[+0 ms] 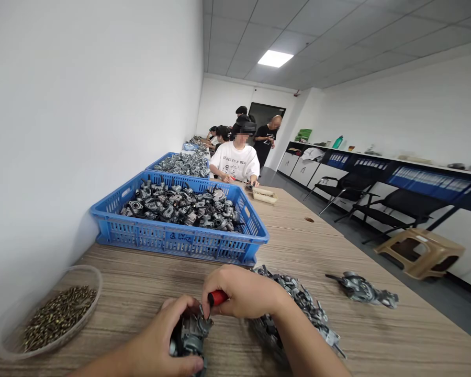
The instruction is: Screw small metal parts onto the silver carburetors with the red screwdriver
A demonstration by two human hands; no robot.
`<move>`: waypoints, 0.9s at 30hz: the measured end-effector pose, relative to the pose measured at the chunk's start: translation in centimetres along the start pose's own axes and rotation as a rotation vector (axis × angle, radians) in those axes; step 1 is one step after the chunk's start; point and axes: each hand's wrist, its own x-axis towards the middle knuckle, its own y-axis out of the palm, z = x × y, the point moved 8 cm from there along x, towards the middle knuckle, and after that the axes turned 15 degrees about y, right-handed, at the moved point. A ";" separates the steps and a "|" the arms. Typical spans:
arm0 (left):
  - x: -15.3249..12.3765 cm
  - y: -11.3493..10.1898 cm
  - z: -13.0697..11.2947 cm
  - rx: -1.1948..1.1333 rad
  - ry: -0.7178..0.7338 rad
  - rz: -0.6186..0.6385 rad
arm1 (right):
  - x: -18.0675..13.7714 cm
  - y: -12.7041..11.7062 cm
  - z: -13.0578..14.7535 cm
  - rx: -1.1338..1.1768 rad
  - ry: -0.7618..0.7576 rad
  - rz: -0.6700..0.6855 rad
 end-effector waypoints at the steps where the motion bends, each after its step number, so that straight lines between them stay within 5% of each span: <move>1: 0.0 0.0 0.0 0.000 0.006 -0.012 | -0.1 0.0 0.1 -0.005 -0.004 -0.004; 9: 0.9 -0.4 0.5 0.111 0.144 -0.095 | -0.2 0.3 0.2 -0.040 0.022 -0.052; 27: 1.2 -0.5 0.0 0.082 0.114 -0.053 | 0.6 0.9 -1.4 0.022 0.110 0.006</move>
